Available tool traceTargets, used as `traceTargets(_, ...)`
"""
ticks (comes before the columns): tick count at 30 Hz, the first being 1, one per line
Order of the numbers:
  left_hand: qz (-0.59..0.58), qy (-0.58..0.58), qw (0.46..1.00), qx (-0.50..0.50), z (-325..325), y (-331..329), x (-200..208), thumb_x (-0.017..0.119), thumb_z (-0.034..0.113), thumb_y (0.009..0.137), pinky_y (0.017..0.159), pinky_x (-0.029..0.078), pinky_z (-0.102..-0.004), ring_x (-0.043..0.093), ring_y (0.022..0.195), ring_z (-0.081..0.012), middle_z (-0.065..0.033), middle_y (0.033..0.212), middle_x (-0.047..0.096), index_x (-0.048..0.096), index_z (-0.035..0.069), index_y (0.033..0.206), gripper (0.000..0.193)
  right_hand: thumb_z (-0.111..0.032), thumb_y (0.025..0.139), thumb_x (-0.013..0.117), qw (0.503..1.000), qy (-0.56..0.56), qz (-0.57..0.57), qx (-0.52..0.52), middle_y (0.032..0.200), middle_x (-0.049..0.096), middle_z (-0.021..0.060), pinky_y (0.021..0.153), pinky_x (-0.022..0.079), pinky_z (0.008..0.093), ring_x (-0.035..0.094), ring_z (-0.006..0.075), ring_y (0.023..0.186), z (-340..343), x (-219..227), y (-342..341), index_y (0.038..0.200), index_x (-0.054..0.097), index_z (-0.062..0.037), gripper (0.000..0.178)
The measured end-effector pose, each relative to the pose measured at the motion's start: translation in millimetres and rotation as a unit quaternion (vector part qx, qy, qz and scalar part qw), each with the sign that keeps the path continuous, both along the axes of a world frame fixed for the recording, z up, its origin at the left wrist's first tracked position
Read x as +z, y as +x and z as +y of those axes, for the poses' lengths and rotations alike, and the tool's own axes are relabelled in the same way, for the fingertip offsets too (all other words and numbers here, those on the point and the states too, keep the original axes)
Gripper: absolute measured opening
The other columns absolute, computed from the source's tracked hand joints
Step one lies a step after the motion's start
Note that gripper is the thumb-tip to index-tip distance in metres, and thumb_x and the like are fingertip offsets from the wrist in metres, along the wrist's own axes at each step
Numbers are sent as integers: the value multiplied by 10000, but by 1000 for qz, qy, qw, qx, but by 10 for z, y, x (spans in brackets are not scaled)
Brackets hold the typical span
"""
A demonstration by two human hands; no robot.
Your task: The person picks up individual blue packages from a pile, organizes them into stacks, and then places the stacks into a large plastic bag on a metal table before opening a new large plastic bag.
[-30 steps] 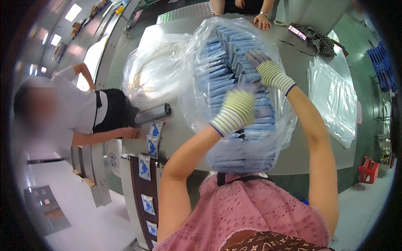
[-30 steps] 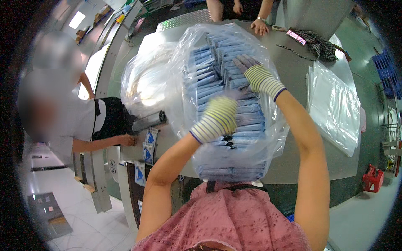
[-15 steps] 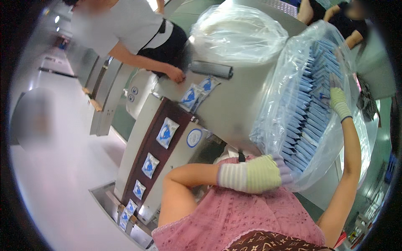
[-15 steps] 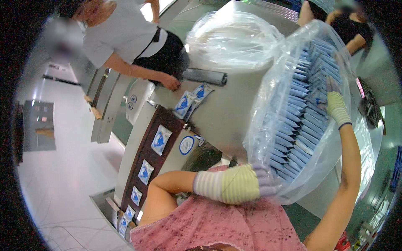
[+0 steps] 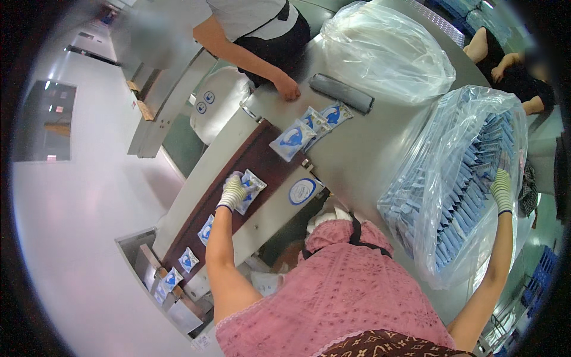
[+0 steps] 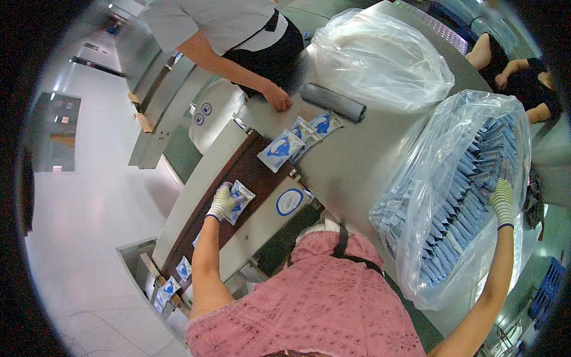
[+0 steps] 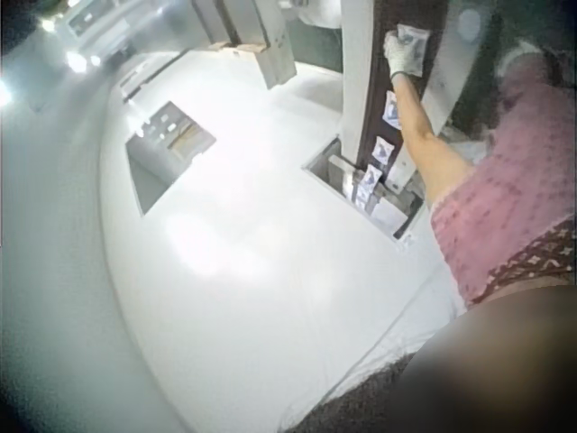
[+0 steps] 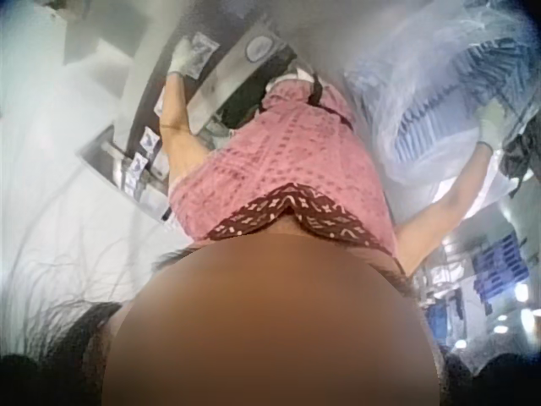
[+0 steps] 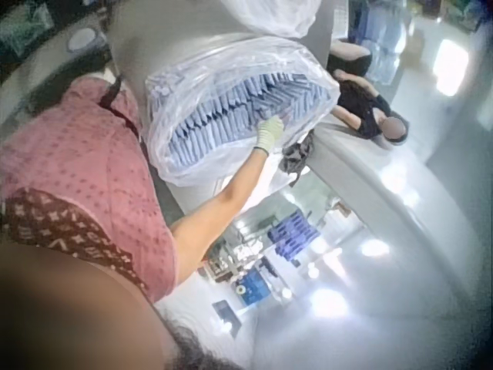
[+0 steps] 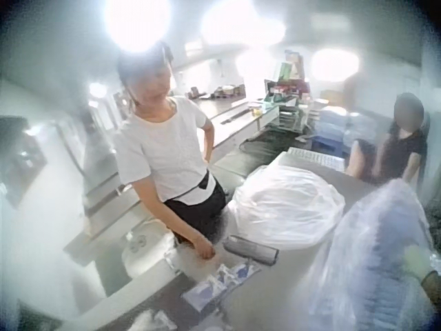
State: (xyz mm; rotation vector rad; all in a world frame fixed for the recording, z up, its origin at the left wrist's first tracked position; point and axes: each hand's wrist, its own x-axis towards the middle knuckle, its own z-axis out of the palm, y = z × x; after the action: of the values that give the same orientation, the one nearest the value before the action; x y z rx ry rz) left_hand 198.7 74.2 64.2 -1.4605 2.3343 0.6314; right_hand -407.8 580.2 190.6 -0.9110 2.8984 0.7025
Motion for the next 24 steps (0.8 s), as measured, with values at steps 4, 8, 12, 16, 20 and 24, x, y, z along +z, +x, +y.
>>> traceTargets(4,170,155,972,-47,-33,-713,139,670,280,761,732,459,-312,578,776,-168,-101,833,620,567,16,931,330,-383,557,761,998,-2,-6,-69,1129,517,265,955,359,394,475,372,1083,26,3,-2,1121,500,50,758)
traceTargets(8,157,311,932,-99,-349,-1973,382,636,338,785,651,480,-337,584,694,-204,-110,822,607,514,31,1052,426,-394,576,749,998,9,0,-62,1116,520,264,925,377,408,485,381,1055,343,-171,-163,1105,508,49,732)
traceTargets(12,56,153,981,-102,-519,-2388,-324,739,426,603,655,497,-372,612,678,-266,-147,805,627,620,-16,892,541,-387,578,749,996,-7,-28,-81,1114,529,251,952,360,402,480,375,1076,-67,20,23,1103,514,42,717)
traceTargets(16,58,169,954,-240,-330,-2328,-1104,755,413,541,645,498,-362,619,645,-286,-173,713,635,649,10,705,448,-335,563,762,999,-39,36,6,1146,500,274,961,350,403,465,381,1095,-5,-35,-25,1147,481,57,757)
traceTargets(20,174,-170,861,-446,919,-2398,-310,695,281,592,677,465,-393,606,736,-267,-153,780,616,616,52,816,330,-256,511,795,993,-60,-7,-99,1280,362,226,1004,304,390,340,359,1201,132,-69,2,1282,276,-15,960)
traceTargets(24,104,65,897,-424,1373,-2325,-349,692,337,607,885,376,-490,570,979,-282,-183,939,604,554,42,1004,513,-319,523,783,994,-50,-19,-98,1198,443,240,966,334,402,418,369,1126,-282,125,230,1204,379,11,858)
